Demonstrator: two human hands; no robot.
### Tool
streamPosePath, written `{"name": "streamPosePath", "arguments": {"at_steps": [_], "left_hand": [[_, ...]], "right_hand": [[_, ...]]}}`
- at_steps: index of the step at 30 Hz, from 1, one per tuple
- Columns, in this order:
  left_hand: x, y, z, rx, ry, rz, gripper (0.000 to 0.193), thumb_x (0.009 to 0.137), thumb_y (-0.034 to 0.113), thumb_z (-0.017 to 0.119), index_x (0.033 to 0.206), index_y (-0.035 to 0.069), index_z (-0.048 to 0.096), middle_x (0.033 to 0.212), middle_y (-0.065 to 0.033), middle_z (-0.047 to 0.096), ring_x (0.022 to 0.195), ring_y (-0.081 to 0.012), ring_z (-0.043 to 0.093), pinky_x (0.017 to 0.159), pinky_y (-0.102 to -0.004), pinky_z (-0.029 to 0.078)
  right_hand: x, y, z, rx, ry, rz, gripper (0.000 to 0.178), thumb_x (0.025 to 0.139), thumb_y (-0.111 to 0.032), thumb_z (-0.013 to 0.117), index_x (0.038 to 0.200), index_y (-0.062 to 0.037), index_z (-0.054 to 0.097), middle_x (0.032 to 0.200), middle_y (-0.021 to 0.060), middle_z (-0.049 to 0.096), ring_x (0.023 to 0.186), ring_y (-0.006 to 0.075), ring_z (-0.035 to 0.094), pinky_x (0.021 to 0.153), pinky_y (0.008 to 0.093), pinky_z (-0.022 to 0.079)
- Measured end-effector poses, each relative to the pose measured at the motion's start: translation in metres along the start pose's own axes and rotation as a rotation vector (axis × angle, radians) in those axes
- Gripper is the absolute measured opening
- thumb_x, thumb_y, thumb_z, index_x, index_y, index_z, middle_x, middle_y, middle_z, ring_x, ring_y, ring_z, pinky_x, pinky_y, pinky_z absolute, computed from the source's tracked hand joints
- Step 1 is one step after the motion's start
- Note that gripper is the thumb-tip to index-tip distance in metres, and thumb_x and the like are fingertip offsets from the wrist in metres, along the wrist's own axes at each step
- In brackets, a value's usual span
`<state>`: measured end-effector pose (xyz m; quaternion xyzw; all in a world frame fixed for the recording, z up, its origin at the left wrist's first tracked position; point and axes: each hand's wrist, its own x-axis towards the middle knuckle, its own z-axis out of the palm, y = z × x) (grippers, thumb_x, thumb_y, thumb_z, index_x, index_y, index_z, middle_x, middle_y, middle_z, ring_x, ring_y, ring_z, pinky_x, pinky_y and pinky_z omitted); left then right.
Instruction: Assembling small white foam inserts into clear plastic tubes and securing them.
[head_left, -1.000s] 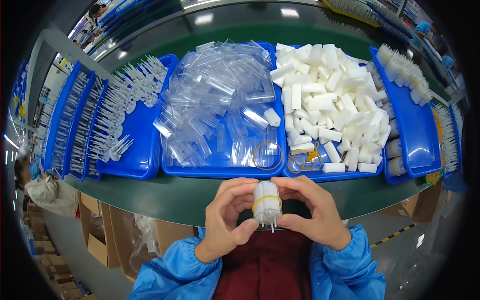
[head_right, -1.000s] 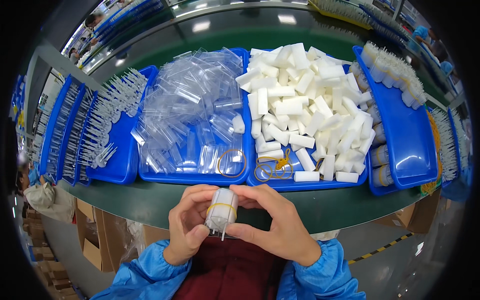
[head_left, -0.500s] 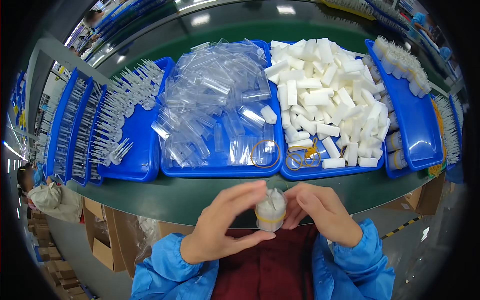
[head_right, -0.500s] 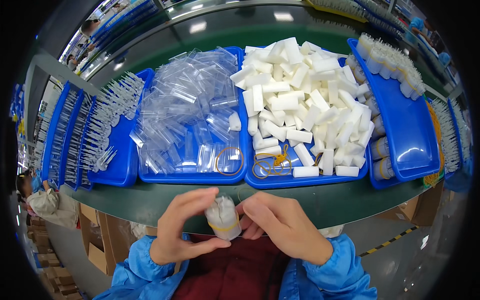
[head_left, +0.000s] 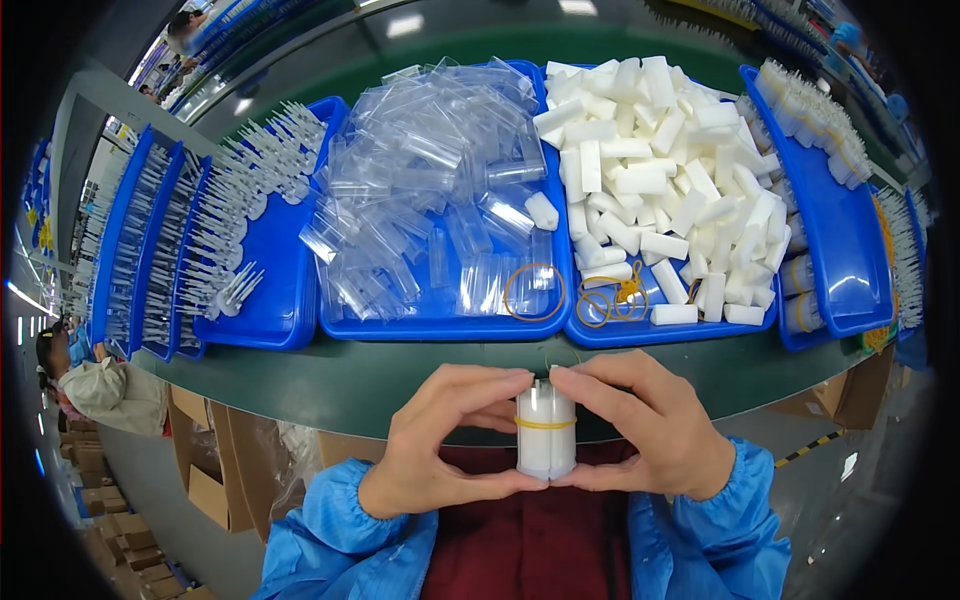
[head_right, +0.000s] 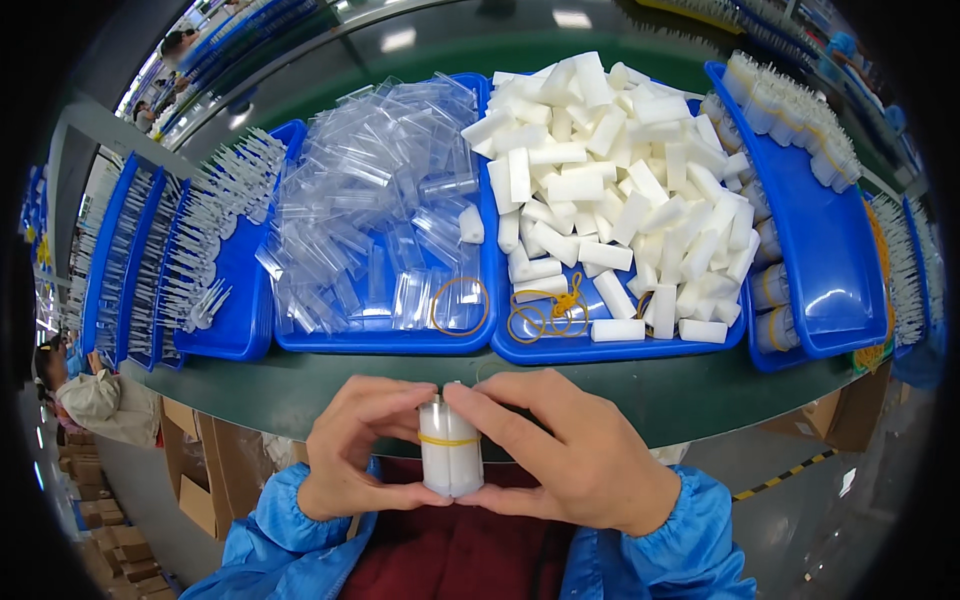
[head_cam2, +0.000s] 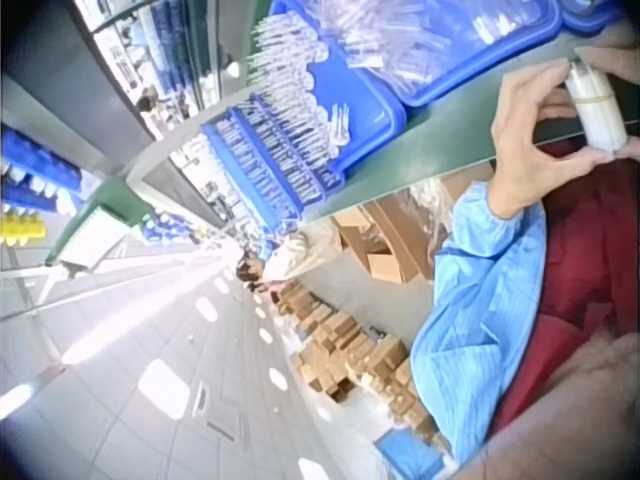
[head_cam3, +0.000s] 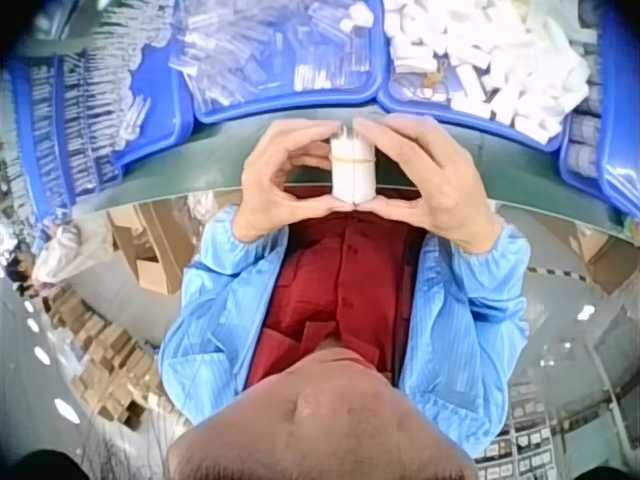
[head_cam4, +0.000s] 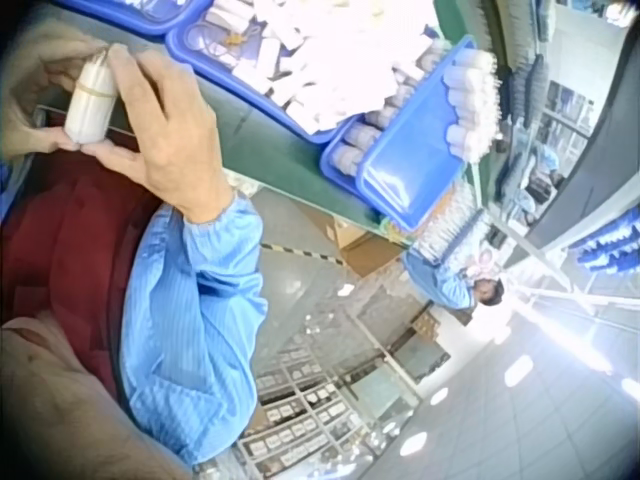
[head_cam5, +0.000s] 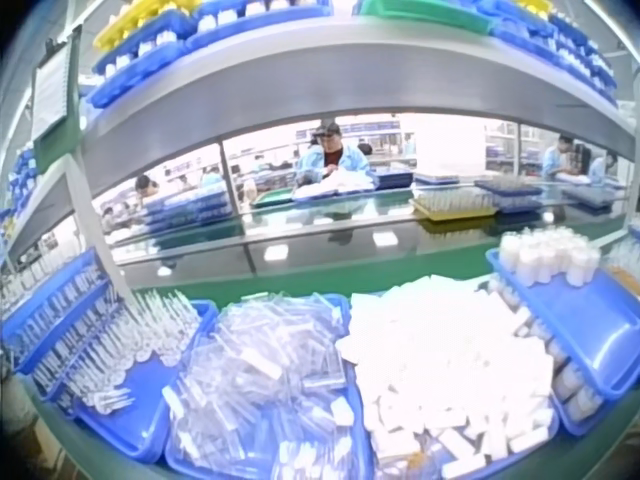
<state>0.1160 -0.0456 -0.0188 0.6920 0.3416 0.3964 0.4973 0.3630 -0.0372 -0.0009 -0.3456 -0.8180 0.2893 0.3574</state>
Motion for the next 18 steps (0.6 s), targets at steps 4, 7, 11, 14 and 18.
{"name": "streamPosePath", "arguments": {"at_steps": [4, 7, 11, 14, 18], "left_hand": [[0.004, 0.003, 0.003, 0.064, -0.011, 0.029, 0.073, 0.067, 0.006, 0.092, 0.132, -0.003, 0.059, 0.128, -0.0184, 0.057, 0.104, -0.0251, 0.07, 0.088, -0.0358, 0.063], [0.013, 0.003, 0.006, 0.096, -0.026, 0.003, 0.073, 0.067, 0.007, 0.093, 0.131, -0.003, 0.06, 0.125, -0.0184, 0.059, 0.104, -0.0251, 0.07, 0.088, -0.0347, 0.063], [0.014, 0.006, 0.003, 0.411, -0.018, 0.153, 0.078, 0.06, 0.016, 0.098, 0.128, -0.002, 0.062, 0.123, -0.0197, 0.061, 0.097, -0.0246, 0.07, 0.076, -0.0322, 0.062], [0.025, 0.004, 0.028, 0.371, -0.094, 0.22, 0.082, 0.057, 0.022, 0.099, 0.126, 0.002, 0.06, 0.123, -0.0172, 0.058, 0.101, -0.0231, 0.065, 0.075, -0.0317, 0.06], [0.046, 0.013, 0.043, 0.255, -0.207, 0.223, 0.1, 0.064, 0.021, 0.095, 0.147, -0.001, 0.044, 0.142, -0.0189, 0.048, 0.097, -0.0228, 0.067, 0.081, -0.0317, 0.057]], "right_hand": [[-0.007, 0.004, 0.002, 0.0, 0.02, -0.01, 0.07, 0.069, -0.022, 0.089, 0.131, -0.0037, 0.061, 0.113, 0.0123, 0.064, 0.097, 0.0289, 0.065, 0.079, 0.0365, 0.057], [-0.012, 0.01, 0.0, 0.014, 0.028, 0.03, 0.071, 0.071, -0.022, 0.088, 0.133, -0.0049, 0.059, 0.116, 0.0133, 0.062, 0.099, 0.0297, 0.065, 0.081, 0.0368, 0.057], [-0.015, 0.0, -0.007, 0.508, 0.094, 0.292, 0.076, 0.082, -0.028, 0.084, 0.144, -0.0036, 0.047, 0.129, 0.0142, 0.054, 0.103, 0.0245, 0.061, 0.085, 0.0337, 0.055], [-0.03, 0.001, -0.017, 0.571, 0.036, 0.386, 0.069, 0.082, -0.022, 0.084, 0.139, -0.0021, 0.052, 0.124, 0.0113, 0.056, 0.098, 0.0186, 0.06, 0.079, 0.0305, 0.053], [-0.05, -0.005, -0.058, 0.378, 0.256, 0.421, 0.047, 0.081, -0.012, 0.081, 0.124, -0.0031, 0.063, 0.113, 0.0078, 0.061, 0.097, 0.0147, 0.06, 0.082, 0.0278, 0.051]]}}
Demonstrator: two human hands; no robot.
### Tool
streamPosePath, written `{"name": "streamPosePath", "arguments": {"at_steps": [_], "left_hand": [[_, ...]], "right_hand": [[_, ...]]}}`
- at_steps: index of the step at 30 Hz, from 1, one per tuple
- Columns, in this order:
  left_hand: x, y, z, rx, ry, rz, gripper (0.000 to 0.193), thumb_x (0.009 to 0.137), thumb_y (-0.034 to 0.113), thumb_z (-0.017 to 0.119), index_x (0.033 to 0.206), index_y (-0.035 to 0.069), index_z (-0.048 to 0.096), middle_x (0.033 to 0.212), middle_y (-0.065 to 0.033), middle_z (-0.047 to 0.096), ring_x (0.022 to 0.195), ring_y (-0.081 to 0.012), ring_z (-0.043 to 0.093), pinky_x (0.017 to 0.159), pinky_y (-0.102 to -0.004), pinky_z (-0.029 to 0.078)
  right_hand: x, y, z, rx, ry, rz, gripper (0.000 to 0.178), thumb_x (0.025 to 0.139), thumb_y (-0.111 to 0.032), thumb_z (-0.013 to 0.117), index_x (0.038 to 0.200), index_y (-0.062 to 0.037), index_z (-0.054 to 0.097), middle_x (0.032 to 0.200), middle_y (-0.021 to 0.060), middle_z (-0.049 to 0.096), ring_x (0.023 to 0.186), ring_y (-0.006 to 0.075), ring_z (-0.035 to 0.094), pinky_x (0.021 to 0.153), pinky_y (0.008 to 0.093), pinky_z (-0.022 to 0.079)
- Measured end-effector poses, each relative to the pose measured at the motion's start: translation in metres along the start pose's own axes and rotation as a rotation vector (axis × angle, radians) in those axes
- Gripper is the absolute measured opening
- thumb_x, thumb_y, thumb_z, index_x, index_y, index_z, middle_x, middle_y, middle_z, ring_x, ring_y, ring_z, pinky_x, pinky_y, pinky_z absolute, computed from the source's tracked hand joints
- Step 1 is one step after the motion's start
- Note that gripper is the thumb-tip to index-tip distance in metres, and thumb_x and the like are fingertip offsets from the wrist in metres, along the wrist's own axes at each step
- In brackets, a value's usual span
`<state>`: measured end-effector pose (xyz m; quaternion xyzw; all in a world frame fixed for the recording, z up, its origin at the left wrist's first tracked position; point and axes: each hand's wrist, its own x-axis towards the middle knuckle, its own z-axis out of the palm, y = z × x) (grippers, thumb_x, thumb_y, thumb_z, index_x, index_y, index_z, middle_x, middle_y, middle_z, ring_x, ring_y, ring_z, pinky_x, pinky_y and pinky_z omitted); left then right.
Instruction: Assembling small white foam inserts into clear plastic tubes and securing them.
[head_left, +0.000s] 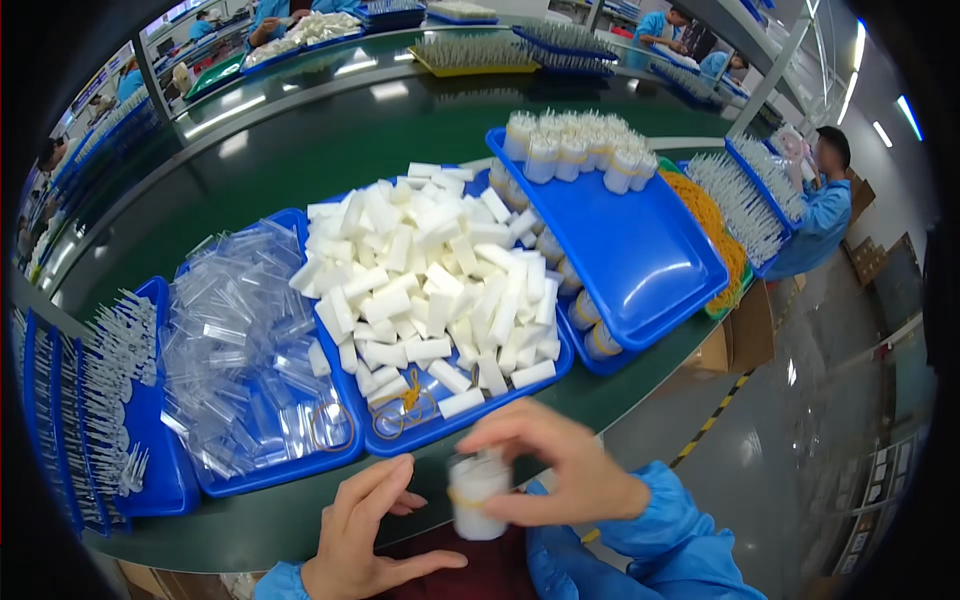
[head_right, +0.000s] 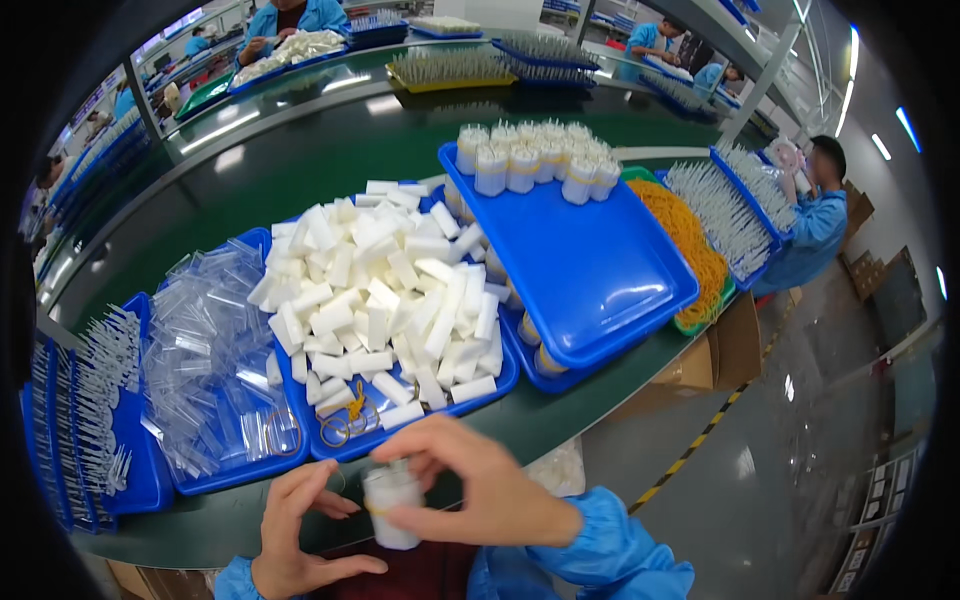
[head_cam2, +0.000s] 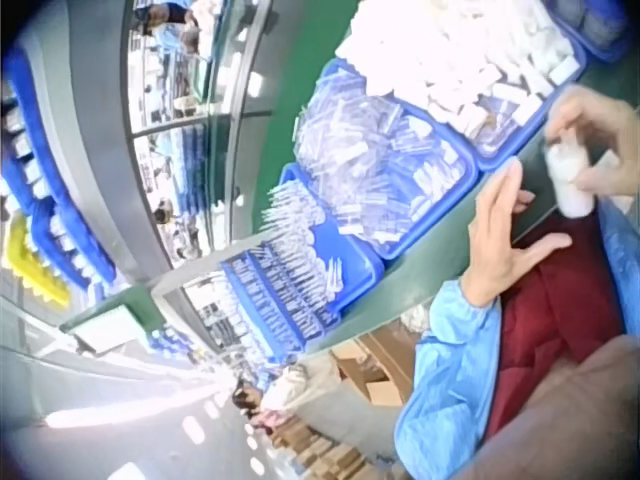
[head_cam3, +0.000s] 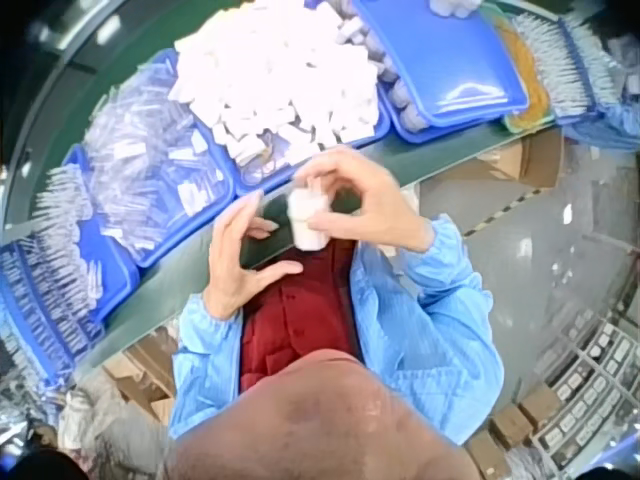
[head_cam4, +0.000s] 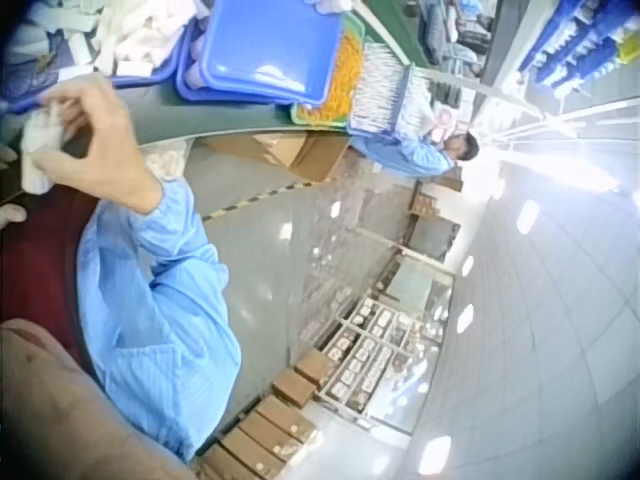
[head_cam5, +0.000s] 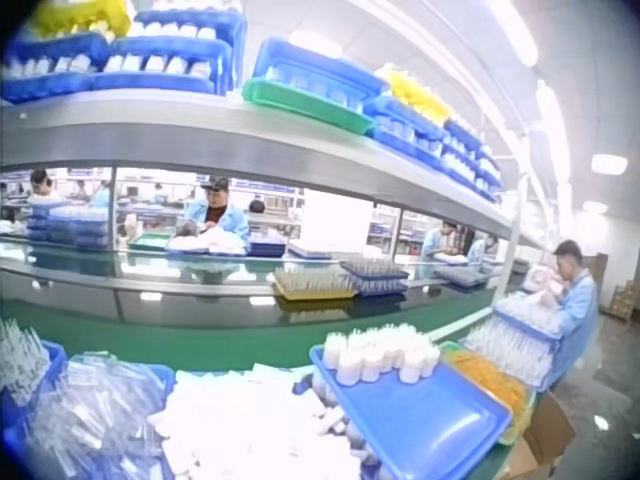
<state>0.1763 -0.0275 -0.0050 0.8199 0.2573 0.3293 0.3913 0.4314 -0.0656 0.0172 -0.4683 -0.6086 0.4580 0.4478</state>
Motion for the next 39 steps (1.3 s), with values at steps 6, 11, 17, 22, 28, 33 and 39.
{"name": "streamPosePath", "arguments": {"at_steps": [6, 11, 17, 22, 28, 33, 39], "left_hand": [[0.004, -0.003, -0.005, 0.067, 0.038, -0.032, 0.063, 0.069, 0.009, 0.092, 0.125, 0.001, 0.063, 0.129, -0.0186, 0.056, 0.091, -0.021, 0.069, 0.073, -0.0296, 0.061], [0.004, -0.001, -0.008, 0.121, 0.117, -0.037, 0.055, 0.073, 0.001, 0.087, 0.123, 0.001, 0.065, 0.127, -0.0178, 0.058, 0.084, -0.0192, 0.07, 0.071, -0.0281, 0.06], [-0.027, -0.01, -0.041, 0.287, 0.304, -0.132, 0.048, 0.074, -0.003, 0.083, 0.119, 0.004, 0.068, 0.117, -0.0149, 0.063, 0.079, -0.0184, 0.068, 0.067, -0.0276, 0.059], [-0.078, -0.021, -0.099, 0.671, 0.632, -0.265, 0.026, 0.081, -0.008, 0.073, 0.105, 0.002, 0.071, 0.096, -0.0121, 0.065, 0.071, -0.0191, 0.064, 0.059, -0.0279, 0.051], [-0.101, -0.045, -0.184, 1.295, 0.478, -0.334, 0.02, 0.079, 0.005, 0.076, 0.097, 0.006, 0.068, 0.089, -0.0108, 0.064, 0.078, -0.0311, 0.065, 0.065, -0.0376, 0.052], [-0.117, -0.041, -0.233, 1.466, 0.313, -0.57, 0.041, 0.075, 0.007, 0.077, 0.114, 0.006, 0.062, 0.106, -0.0132, 0.059, 0.098, -0.0338, 0.061, 0.083, -0.0411, 0.05], [-0.134, -0.067, -0.261, 1.202, 0.259, -0.484, 0.047, 0.074, 0.001, 0.076, 0.118, 0.003, 0.06, 0.108, -0.0157, 0.062, 0.101, -0.0345, 0.063, 0.085, -0.0424, 0.051]], "right_hand": [[0.042, -0.026, -0.122, -0.739, 0.794, -0.27, 0.042, 0.081, -0.002, 0.074, 0.121, -0.0016, 0.058, 0.115, 0.0089, 0.057, 0.099, 0.0173, 0.061, 0.083, 0.0312, 0.052], [0.12, 0.022, -0.214, -0.948, 0.8, -0.209, 0.037, 0.083, -0.012, 0.078, 0.115, -0.0057, 0.061, 0.112, 0.0109, 0.061, 0.096, 0.0266, 0.065, 0.079, 0.0367, 0.054], [0.133, 0.039, -0.231, -1.372, 0.738, -0.29, 0.036, 0.089, -0.027, 0.073, 0.116, -0.0046, 0.065, 0.117, 0.0159, 0.065, 0.11, 0.0367, 0.061, 0.092, 0.0421, 0.049], [0.075, -0.02, -0.154, -1.064, 0.641, -0.257, 0.027, 0.096, -0.011, 0.064, 0.121, -0.0013, 0.062, 0.119, 0.0104, 0.064, 0.099, 0.0199, 0.059, 0.082, 0.0311, 0.046], [0.072, -0.032, -0.012, -0.896, 0.275, -0.446, 0.026, 0.083, 0.005, 0.07, 0.108, 0.0004, 0.065, 0.106, 0.0132, 0.065, 0.08, 0.0214, 0.057, 0.072, 0.0315, 0.045], [0.071, -0.028, 0.012, -0.919, 0.208, -0.506, 0.028, 0.08, 0.01, 0.07, 0.105, 0.0014, 0.065, 0.098, 0.0138, 0.063, 0.077, 0.0238, 0.057, 0.069, 0.0331, 0.046], [0.031, -0.007, -0.018, -0.858, 0.299, -0.265, 0.021, 0.083, 0.01, 0.067, 0.103, 0.0011, 0.065, 0.092, 0.011, 0.062, 0.075, 0.0184, 0.059, 0.068, 0.03, 0.046]]}}
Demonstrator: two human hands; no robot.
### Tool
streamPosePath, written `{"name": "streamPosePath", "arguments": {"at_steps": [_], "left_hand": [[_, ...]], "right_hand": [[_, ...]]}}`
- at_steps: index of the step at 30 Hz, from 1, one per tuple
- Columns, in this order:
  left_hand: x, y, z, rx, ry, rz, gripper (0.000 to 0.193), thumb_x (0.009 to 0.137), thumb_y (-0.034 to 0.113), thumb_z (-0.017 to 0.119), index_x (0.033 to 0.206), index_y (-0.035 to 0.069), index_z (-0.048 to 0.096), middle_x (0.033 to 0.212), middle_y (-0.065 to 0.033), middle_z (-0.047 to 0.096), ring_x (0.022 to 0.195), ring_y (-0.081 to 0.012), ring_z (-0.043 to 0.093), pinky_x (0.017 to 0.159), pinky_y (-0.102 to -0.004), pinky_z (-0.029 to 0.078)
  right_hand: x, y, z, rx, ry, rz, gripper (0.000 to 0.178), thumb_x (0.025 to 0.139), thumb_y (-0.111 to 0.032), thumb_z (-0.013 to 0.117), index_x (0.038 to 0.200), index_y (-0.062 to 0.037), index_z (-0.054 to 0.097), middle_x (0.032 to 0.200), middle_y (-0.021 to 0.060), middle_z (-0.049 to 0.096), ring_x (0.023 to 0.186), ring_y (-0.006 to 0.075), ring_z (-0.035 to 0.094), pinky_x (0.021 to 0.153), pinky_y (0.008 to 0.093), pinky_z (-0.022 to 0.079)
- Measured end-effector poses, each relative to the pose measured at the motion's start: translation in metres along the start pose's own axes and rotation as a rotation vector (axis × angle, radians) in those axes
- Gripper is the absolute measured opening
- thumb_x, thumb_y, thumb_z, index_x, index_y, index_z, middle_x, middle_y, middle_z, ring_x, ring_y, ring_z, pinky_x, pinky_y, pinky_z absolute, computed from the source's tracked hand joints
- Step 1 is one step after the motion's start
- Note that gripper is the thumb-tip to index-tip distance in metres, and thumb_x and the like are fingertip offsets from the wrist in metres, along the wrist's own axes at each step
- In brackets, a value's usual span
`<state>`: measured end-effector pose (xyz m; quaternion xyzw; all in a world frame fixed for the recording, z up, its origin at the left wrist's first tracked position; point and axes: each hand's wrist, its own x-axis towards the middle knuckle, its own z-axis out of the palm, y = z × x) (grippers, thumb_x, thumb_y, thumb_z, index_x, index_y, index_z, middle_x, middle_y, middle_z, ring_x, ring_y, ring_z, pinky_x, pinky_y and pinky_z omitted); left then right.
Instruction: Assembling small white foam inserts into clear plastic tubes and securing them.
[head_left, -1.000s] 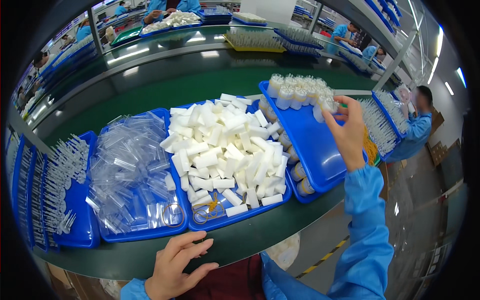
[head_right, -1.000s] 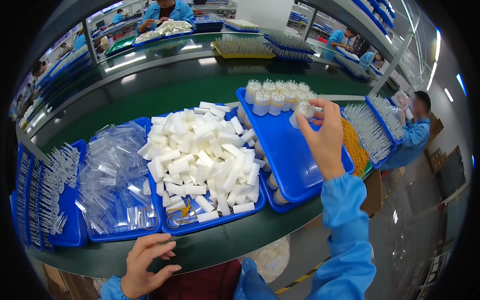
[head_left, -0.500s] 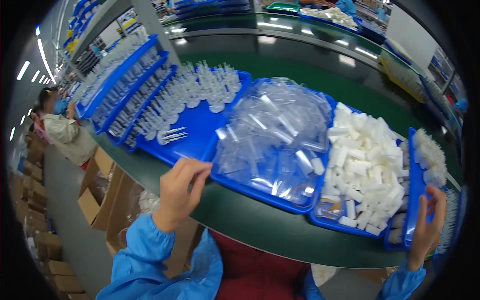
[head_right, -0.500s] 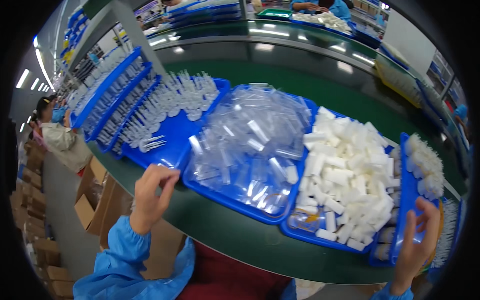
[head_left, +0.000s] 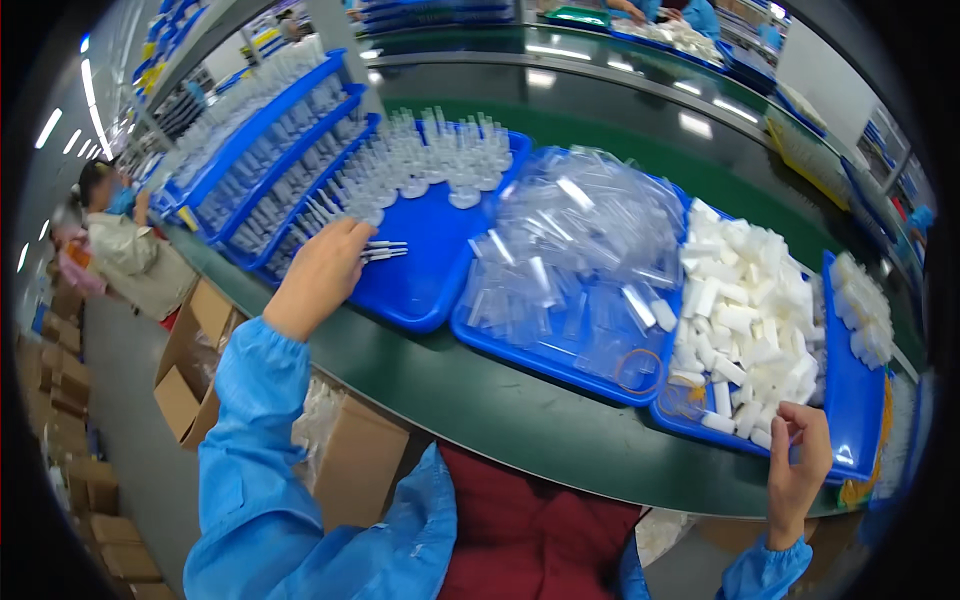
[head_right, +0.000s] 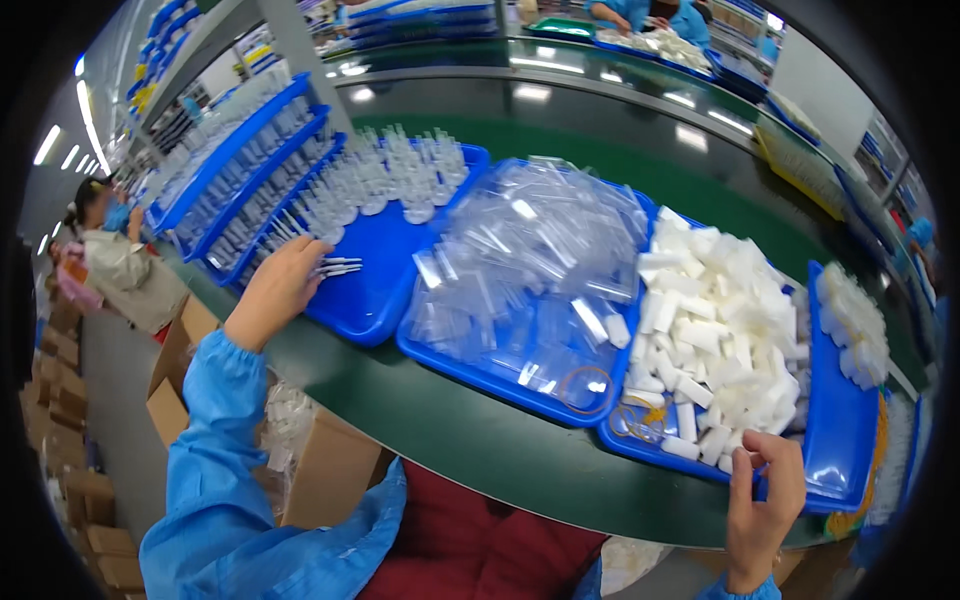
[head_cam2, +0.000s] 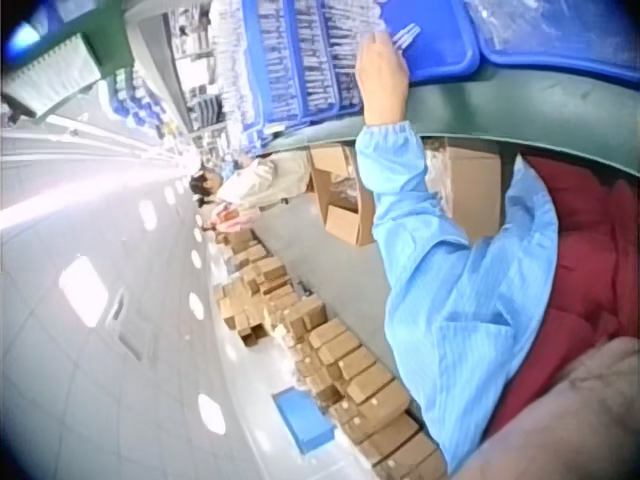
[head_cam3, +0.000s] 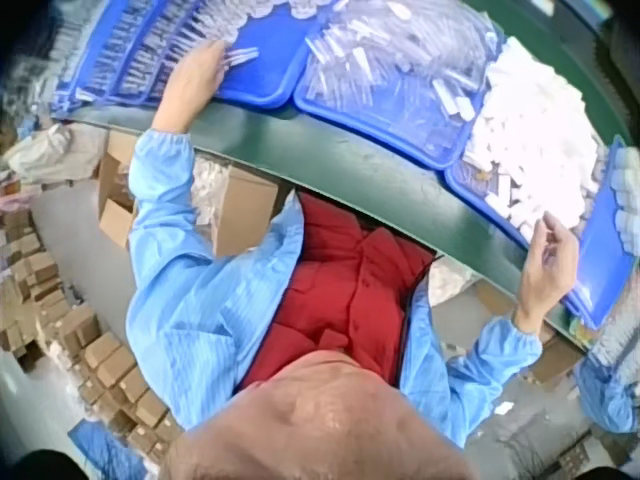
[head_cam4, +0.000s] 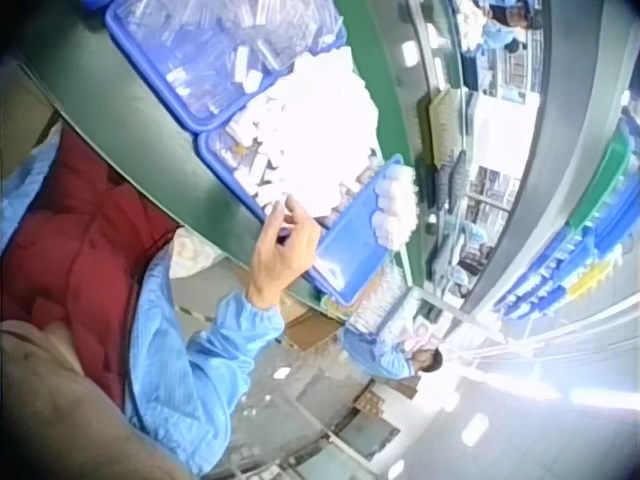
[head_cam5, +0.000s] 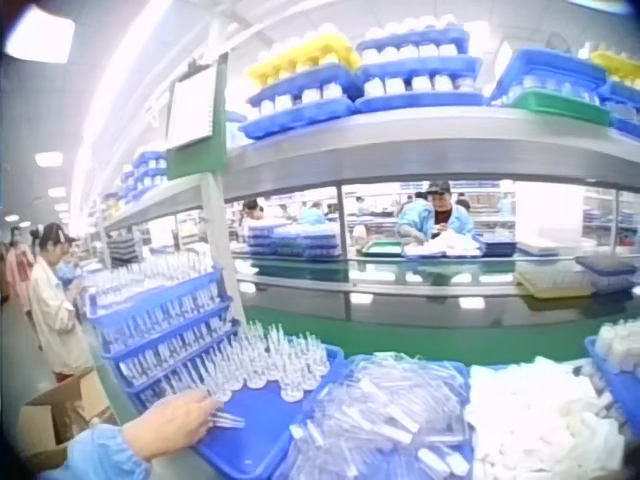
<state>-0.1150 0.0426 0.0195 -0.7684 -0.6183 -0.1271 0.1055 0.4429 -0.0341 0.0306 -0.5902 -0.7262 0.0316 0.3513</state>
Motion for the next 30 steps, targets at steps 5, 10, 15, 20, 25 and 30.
{"name": "streamPosePath", "arguments": {"at_steps": [5, 10, 15, 20, 25, 30], "left_hand": [[-0.012, 0.02, 0.013, -0.254, 0.056, -0.184, 0.044, 0.078, 0.004, 0.079, 0.118, 0.003, 0.06, 0.098, -0.0107, 0.067, 0.087, -0.0225, 0.065, 0.077, -0.0318, 0.052], [-0.01, 0.032, 0.007, -0.34, -0.03, -0.14, 0.037, 0.08, -0.003, 0.075, 0.114, 0.001, 0.06, 0.098, -0.0092, 0.066, 0.085, -0.0209, 0.066, 0.077, -0.0303, 0.052], [-0.015, 0.029, 0.01, -0.544, 0.032, -0.133, 0.026, 0.081, -0.01, 0.07, 0.104, -0.001, 0.061, 0.096, -0.0097, 0.066, 0.086, -0.019, 0.069, 0.076, -0.0292, 0.055], [-0.026, 0.033, 0.023, -0.542, 0.231, -0.305, 0.024, 0.086, -0.009, 0.068, 0.106, 0.001, 0.06, 0.099, -0.0075, 0.064, 0.089, -0.0145, 0.067, 0.079, -0.0252, 0.053], [-0.038, 0.082, 0.001, -0.714, 0.476, -0.241, 0.022, 0.089, -0.01, 0.066, 0.105, 0.001, 0.057, 0.106, -0.0065, 0.056, 0.096, -0.0141, 0.062, 0.086, -0.0264, 0.051], [-0.036, 0.159, 0.004, -1.066, 0.245, -0.01, 0.029, 0.081, -0.008, 0.074, 0.103, 0.002, 0.058, 0.106, -0.0109, 0.055, 0.096, -0.0216, 0.065, 0.09, -0.034, 0.053]], "right_hand": [[0.011, 0.009, 0.024, -0.043, -0.023, -0.009, 0.019, 0.083, 0.001, 0.072, 0.102, -0.0005, 0.069, 0.09, 0.0136, 0.067, 0.075, 0.0244, 0.065, 0.069, 0.0336, 0.051], [0.014, 0.012, 0.035, -0.081, -0.116, -0.01, 0.017, 0.081, -0.005, 0.076, 0.097, -0.0048, 0.07, 0.081, 0.0084, 0.067, 0.072, 0.0253, 0.066, 0.066, 0.0372, 0.05], [0.034, 0.005, 0.054, -0.337, -0.251, -0.124, 0.021, 0.076, -0.011, 0.079, 0.09, -0.0068, 0.064, 0.079, 0.0074, 0.067, 0.073, 0.0264, 0.065, 0.067, 0.0399, 0.048], [0.047, -0.005, 0.064, -0.46, -0.368, -0.138, 0.029, 0.074, -0.014, 0.08, 0.092, -0.0085, 0.059, 0.075, 0.0073, 0.066, 0.072, 0.0274, 0.064, 0.067, 0.0408, 0.047], [0.047, -0.002, 0.058, -0.402, -0.234, -0.113, 0.032, 0.075, -0.013, 0.078, 0.102, -0.0088, 0.063, 0.073, 0.0065, 0.065, 0.071, 0.0275, 0.065, 0.067, 0.0412, 0.048], [0.04, -0.001, 0.064, -0.302, -0.335, -0.032, 0.04, 0.075, -0.009, 0.076, 0.112, -0.0089, 0.06, 0.074, 0.0077, 0.064, 0.072, 0.0293, 0.065, 0.064, 0.0421, 0.05]]}}
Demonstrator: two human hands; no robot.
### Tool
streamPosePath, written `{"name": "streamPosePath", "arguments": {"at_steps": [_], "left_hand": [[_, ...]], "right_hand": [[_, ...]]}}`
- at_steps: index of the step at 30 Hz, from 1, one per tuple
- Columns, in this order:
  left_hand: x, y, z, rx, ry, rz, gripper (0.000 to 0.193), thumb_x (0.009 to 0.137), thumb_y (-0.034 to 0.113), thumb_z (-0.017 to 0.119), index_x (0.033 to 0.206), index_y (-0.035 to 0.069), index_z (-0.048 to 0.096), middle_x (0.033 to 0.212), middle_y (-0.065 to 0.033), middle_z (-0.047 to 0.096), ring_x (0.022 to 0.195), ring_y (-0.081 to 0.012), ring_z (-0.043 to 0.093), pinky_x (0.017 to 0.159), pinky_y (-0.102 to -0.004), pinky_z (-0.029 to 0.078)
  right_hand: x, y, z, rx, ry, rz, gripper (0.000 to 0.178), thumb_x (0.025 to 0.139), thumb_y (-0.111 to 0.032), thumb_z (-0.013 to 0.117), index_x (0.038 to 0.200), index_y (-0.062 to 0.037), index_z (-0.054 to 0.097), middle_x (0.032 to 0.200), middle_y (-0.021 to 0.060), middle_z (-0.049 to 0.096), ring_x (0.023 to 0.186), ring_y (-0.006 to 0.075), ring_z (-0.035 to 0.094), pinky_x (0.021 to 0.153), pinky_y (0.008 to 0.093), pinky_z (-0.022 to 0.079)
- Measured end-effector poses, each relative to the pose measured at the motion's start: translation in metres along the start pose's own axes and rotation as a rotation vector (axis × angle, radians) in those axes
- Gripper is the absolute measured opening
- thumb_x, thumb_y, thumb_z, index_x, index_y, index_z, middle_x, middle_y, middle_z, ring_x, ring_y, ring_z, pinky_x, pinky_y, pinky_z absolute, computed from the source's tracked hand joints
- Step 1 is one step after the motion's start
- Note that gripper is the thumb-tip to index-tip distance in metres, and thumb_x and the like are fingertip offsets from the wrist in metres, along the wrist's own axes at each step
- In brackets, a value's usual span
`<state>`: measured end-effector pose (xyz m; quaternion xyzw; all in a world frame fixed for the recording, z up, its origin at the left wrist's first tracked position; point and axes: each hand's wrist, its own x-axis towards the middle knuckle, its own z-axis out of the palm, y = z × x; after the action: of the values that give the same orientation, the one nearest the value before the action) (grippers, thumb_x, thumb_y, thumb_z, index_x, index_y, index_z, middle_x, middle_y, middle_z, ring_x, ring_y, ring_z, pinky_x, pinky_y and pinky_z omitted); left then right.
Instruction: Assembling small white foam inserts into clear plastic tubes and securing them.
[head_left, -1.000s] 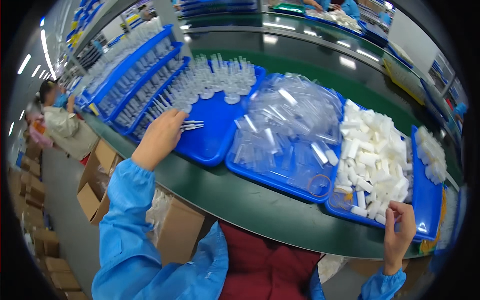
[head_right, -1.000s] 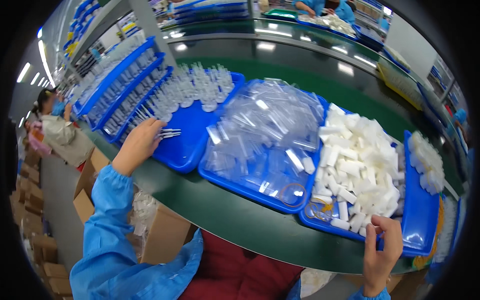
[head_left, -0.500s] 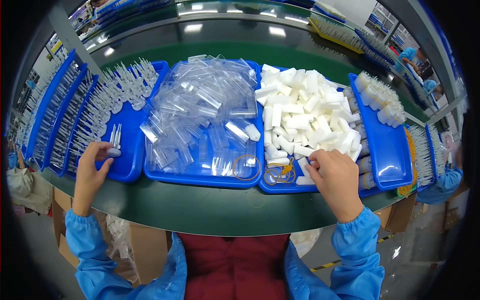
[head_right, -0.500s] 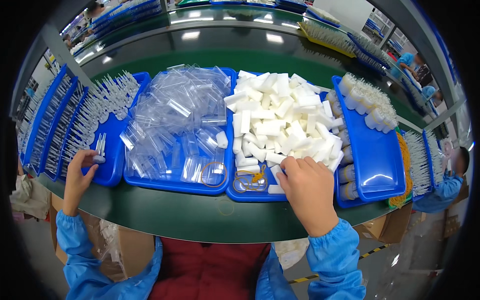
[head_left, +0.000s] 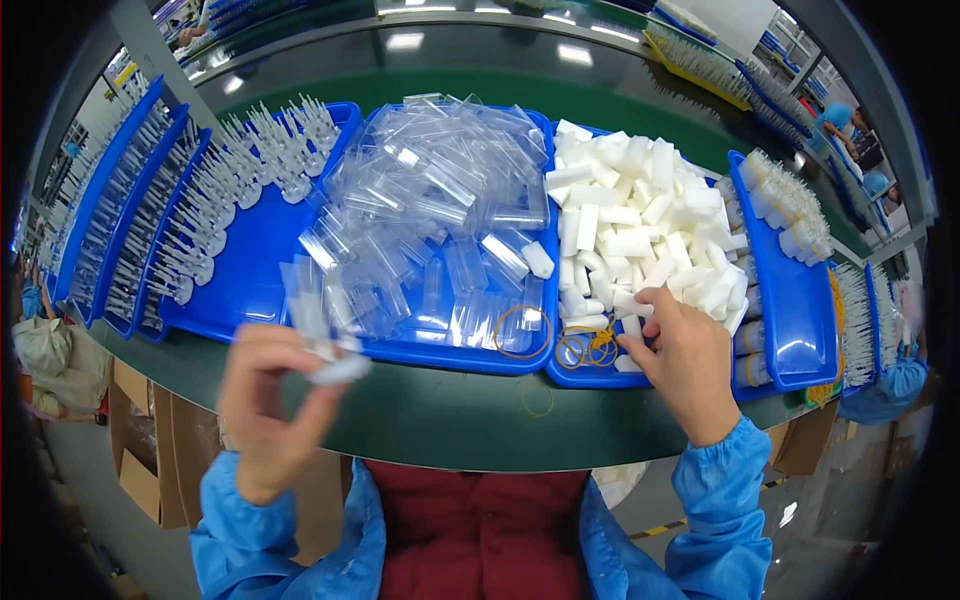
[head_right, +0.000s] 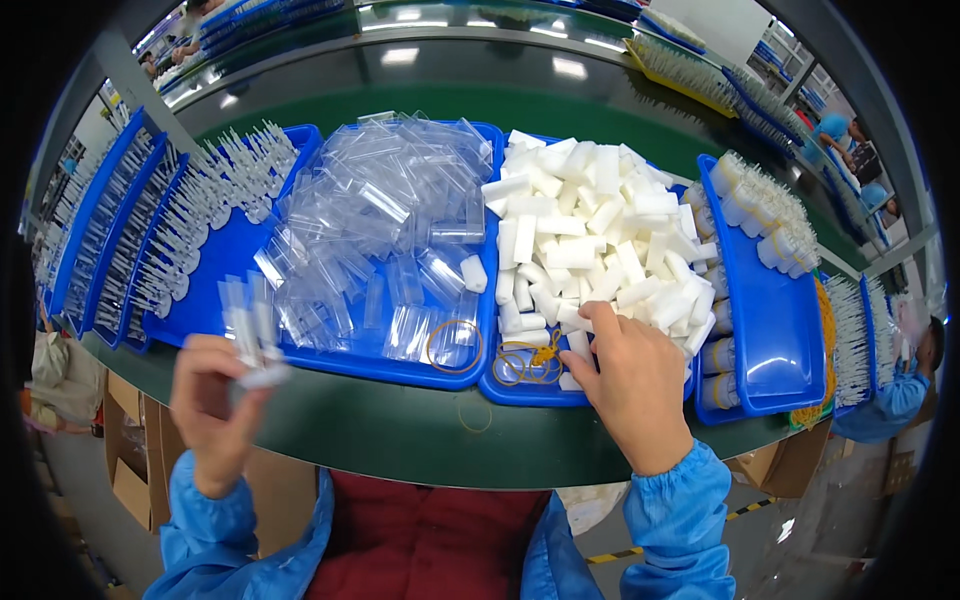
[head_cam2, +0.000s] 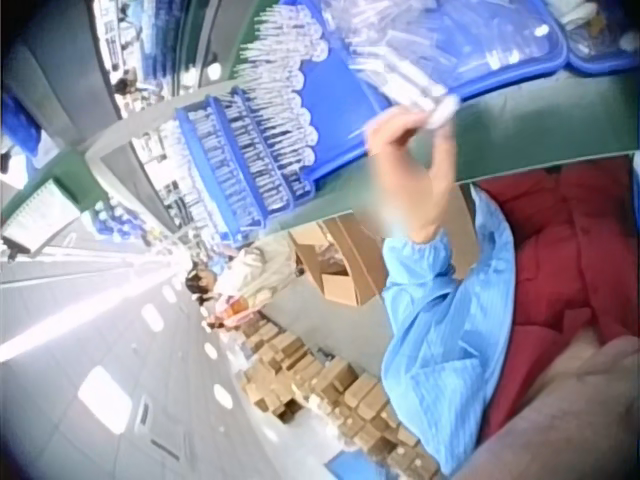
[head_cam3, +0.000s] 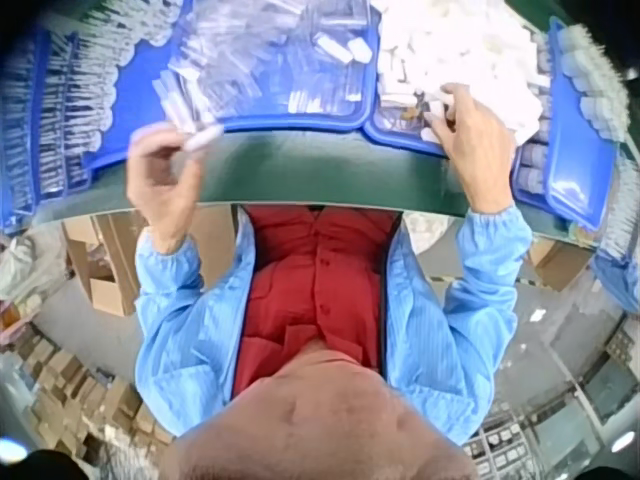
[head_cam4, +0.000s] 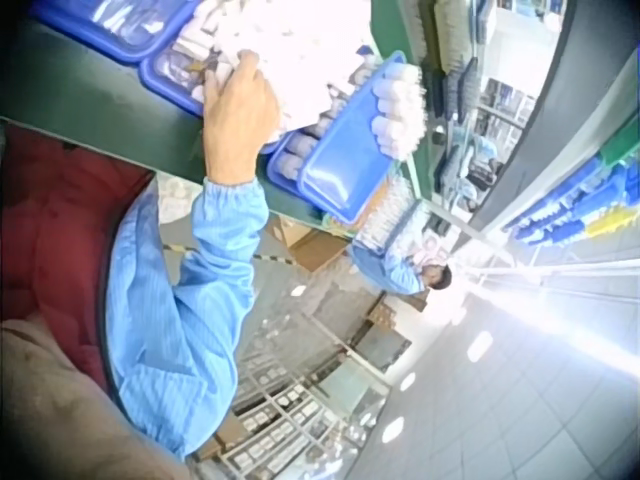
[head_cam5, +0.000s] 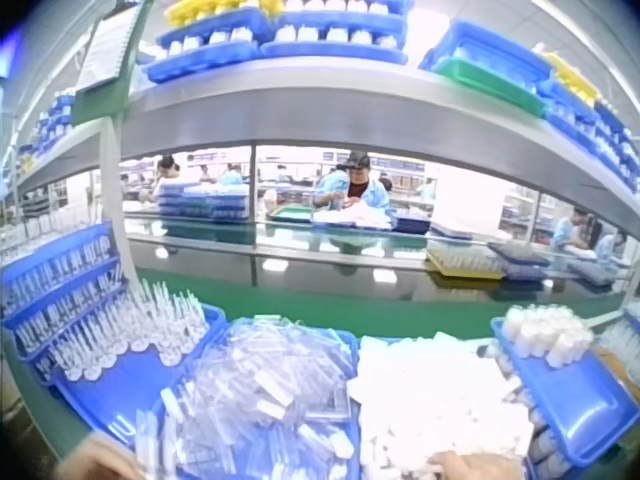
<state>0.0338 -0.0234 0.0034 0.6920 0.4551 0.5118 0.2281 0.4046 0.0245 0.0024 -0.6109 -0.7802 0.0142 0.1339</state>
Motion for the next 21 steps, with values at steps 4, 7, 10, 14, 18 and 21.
{"name": "streamPosePath", "arguments": {"at_steps": [4, 7, 10, 14, 18, 21], "left_hand": [[-0.014, 0.0, 0.067, -0.621, -0.151, -0.271, 0.031, 0.082, -0.012, 0.073, 0.106, -0.002, 0.056, 0.109, -0.0121, 0.055, 0.101, -0.0194, 0.064, 0.094, -0.0322, 0.056], [-0.021, 0.006, 0.097, -0.868, -0.209, -0.415, 0.034, 0.083, -0.014, 0.072, 0.111, -0.004, 0.055, 0.113, -0.0113, 0.055, 0.107, -0.0203, 0.064, 0.095, -0.0342, 0.055], [-0.027, 0.013, 0.109, -0.707, -0.232, -0.347, 0.032, 0.082, -0.008, 0.077, 0.109, 0.0, 0.062, 0.112, -0.0106, 0.057, 0.099, -0.019, 0.064, 0.092, -0.0329, 0.055], [-0.024, 0.028, 0.103, -0.259, -0.36, 0.03, 0.028, 0.077, 0.001, 0.081, 0.102, 0.008, 0.072, 0.099, -0.0075, 0.063, 0.084, -0.0238, 0.065, 0.068, -0.0333, 0.053], [-0.023, 0.035, 0.098, -0.149, -0.429, 0.121, 0.026, 0.079, 0.002, 0.08, 0.103, 0.008, 0.073, 0.1, -0.0072, 0.062, 0.081, -0.0227, 0.066, 0.067, -0.0334, 0.055], [-0.023, 0.032, 0.094, -0.138, -0.417, 0.083, 0.026, 0.079, 0.001, 0.079, 0.103, 0.008, 0.074, 0.1, -0.0072, 0.061, 0.081, -0.0223, 0.065, 0.068, -0.033, 0.055]], "right_hand": [[0.005, -0.002, 0.005, -0.079, 0.028, -0.094, 0.044, 0.075, -0.007, 0.077, 0.114, -0.0091, 0.058, 0.078, 0.0089, 0.065, 0.07, 0.0318, 0.065, 0.062, 0.0436, 0.05], [0.006, -0.012, -0.005, -0.031, 0.019, -0.032, 0.043, 0.076, -0.001, 0.074, 0.116, -0.0063, 0.059, 0.084, 0.0121, 0.067, 0.073, 0.0287, 0.067, 0.065, 0.0371, 0.052], [-0.002, -0.012, -0.015, 0.397, 0.158, 0.064, 0.036, 0.085, 0.004, 0.068, 0.119, -0.0016, 0.059, 0.092, 0.0142, 0.071, 0.081, 0.0204, 0.07, 0.072, 0.0302, 0.054], [-0.018, -0.041, -0.007, 1.314, 0.202, 0.335, 0.028, 0.096, 0.0, 0.062, 0.124, 0.0028, 0.059, 0.103, 0.0156, 0.072, 0.09, 0.015, 0.069, 0.077, 0.0282, 0.055], [-0.025, -0.06, 0.008, 1.43, 0.143, 0.335, 0.025, 0.098, -0.004, 0.063, 0.122, 0.0045, 0.063, 0.106, 0.0126, 0.072, 0.092, 0.0141, 0.068, 0.082, 0.0262, 0.054], [-0.033, -0.059, 0.001, 1.215, 0.005, 0.274, 0.022, 0.098, -0.01, 0.065, 0.115, 0.0023, 0.071, 0.104, 0.0089, 0.071, 0.091, 0.013, 0.065, 0.082, 0.027, 0.051]]}}
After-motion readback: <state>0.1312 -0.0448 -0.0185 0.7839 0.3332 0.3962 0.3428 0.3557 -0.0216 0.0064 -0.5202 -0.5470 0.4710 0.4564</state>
